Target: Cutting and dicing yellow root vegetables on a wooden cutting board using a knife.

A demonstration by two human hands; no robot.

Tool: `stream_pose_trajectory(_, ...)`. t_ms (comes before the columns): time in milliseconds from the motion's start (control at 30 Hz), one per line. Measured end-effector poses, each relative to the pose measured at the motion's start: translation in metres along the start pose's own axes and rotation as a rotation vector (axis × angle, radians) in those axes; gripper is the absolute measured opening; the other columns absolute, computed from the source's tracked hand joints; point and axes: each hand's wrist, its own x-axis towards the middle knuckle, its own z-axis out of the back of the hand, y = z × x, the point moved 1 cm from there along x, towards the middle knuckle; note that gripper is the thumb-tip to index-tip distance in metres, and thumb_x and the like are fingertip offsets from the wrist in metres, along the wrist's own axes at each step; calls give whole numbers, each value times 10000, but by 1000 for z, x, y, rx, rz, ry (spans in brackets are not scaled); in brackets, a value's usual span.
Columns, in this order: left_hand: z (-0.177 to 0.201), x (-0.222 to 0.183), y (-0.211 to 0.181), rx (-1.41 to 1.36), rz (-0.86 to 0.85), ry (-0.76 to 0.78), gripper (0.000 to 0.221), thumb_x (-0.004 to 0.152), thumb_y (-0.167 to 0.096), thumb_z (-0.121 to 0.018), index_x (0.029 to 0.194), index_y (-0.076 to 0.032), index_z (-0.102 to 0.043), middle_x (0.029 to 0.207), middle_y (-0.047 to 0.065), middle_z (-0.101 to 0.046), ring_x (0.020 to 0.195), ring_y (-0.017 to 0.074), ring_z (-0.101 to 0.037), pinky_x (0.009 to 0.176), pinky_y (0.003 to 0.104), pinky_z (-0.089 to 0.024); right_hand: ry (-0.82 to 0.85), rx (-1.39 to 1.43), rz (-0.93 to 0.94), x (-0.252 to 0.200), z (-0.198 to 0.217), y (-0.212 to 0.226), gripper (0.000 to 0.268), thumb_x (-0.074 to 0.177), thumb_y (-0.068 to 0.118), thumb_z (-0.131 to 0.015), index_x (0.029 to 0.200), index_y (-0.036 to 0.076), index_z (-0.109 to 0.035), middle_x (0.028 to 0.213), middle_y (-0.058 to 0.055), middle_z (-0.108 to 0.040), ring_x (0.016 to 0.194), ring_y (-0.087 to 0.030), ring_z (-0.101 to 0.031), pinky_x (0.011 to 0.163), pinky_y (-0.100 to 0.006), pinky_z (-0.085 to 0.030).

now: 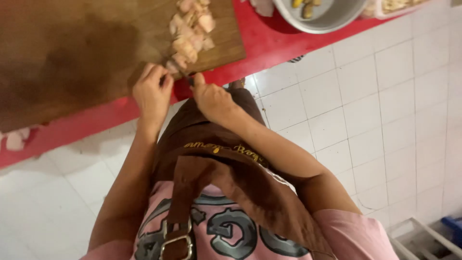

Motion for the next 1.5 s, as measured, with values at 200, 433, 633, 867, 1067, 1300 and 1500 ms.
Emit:
stream_pose_trajectory(200, 6, 6, -13, -44, 44, 18, 110, 893, -106, -738, 886, -107, -629, 806, 96, -576, 772, 373, -664, 651, 478, -533, 13, -74, -57, 5, -9, -3, 329, 1060, 498, -420, 1160, 189, -474, 752, -155, -703, 782, -445, -751, 684, -581, -622)
stream_pose_trajectory(433, -4, 0, -12, -6, 71, -21, 128, 916, -121, -719, 858, -132, -605, 800, 44, -575, 765, 301, -679, 644, 387, -555, 191, 3, -112, 15, 18, 22, 330, 1078, 458, -420, 1302, 217, -395, 889, -204, -735, 926, -479, -743, 796, -602, -610)
stream_pose_trajectory(633, -5, -4, -11, 1, 92, -54, 119, 910, -118, -724, 877, -139, -612, 825, 32, -575, 762, 277, -671, 642, 375, -555, 193, -11, -51, 14, 9, 9, 330, 1080, 533, -356, 1188, 221, -380, 841, -215, -724, 910, -494, -737, 823, -600, -600)
stream_pose_trajectory(867, -16, 2, -12, 180, 95, -157, 147, 877, -170, -760, 891, -198, -617, 834, -33, -564, 726, 200, -682, 614, 320, -567, 94, -163, 67, 2, 52, -6, 305, 1109, 500, -347, 1123, 199, -393, 758, -236, -700, 820, -516, -735, 794, -595, -596)
stream_pose_trajectory(1067, -27, 35, -24, 151, 84, -109, 68, 973, -111, -700, 999, -65, -657, 939, 105, -645, 726, 282, -659, 641, 414, -561, 0, -3, 135, 2, 81, -36, 297, 1110, 383, -434, 1157, 96, -374, 650, -250, -649, 595, -593, -605, 484, -670, -439)
stream_pose_trajectory(1300, -12, 22, -14, -293, 367, 49, 602, 783, 164, -486, 1365, 8, -479, 1068, 174, -601, 964, 289, -642, 878, 436, -528, 72, -112, 340, -12, 127, -75, 366, 1112, 473, -377, 1091, 108, -404, 572, -175, -571, 542, -543, -576, 491, -600, -444)
stream_pose_trajectory(1500, 5, 48, -39, -153, 485, 338, 461, 940, -89, -536, 1382, 19, -465, 1208, 270, -521, 1000, 500, -612, 850, 597, -491, -110, -396, 561, 27, 119, -116, 437, 1080, 503, -461, 1354, 172, -541, 725, -122, -658, 497, -384, -629, 372, -517, -467)
